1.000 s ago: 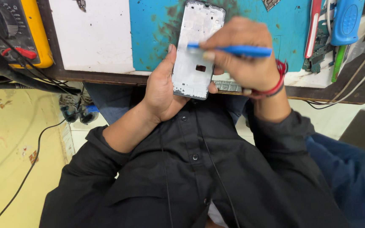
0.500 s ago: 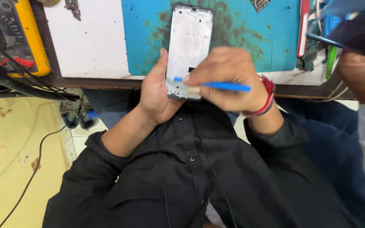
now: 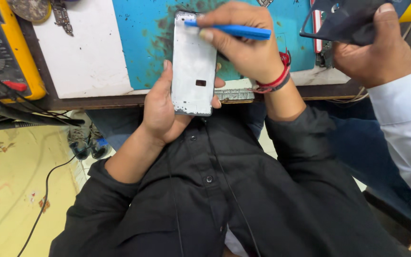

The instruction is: The person holds a phone back cover and uses a blue utility knife to scrape old adhesive residue off its inner surface, rotating the cover to work along the edges. They briefly wipe the surface with a small sponge and continue scraping the remaining residue.

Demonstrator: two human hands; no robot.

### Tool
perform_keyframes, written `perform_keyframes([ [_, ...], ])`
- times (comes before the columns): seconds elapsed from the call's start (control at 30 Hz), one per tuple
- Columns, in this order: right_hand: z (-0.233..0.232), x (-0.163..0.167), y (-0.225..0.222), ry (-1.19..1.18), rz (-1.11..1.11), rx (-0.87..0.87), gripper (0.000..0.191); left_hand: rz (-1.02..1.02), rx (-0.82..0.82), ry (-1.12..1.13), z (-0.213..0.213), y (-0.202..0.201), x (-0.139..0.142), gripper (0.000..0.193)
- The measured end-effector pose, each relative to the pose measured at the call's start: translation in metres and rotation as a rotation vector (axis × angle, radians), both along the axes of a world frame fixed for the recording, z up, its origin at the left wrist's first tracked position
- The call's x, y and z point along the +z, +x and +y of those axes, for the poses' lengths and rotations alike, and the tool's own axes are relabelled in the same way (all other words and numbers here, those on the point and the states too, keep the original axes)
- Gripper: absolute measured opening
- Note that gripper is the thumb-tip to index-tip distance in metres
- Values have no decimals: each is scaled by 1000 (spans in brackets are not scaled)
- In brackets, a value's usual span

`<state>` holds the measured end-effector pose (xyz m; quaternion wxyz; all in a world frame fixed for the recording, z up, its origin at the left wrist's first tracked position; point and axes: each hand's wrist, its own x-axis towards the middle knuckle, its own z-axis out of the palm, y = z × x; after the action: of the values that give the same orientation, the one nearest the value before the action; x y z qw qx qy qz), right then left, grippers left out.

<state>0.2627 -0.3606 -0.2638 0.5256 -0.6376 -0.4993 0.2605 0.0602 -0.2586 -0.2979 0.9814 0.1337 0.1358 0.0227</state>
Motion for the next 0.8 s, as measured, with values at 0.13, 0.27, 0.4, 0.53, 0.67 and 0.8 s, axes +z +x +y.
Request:
perform_keyframes([
  [0.13,4,13,-14,8,-94,-112,18,8,6,50,2,2,13,67],
  [0.27,5,41,-39,33,-334,-12,20,256,141,-235,14,10,23,66],
  [0.4,4,61,-57,43,-312,150,23,6,102,144,31,13,25,74],
  [0.53,1,64,-56,4,-213,154,22,-73,156,218,43,10,18,74],
  [0.67,-2,55,-62,-91,-79,-206,20,-101,263,503,54,7,9,81],
  [0.8,3,39,-64,-146,-72,-256,19,-137,334,743,72,7,2,80],
])
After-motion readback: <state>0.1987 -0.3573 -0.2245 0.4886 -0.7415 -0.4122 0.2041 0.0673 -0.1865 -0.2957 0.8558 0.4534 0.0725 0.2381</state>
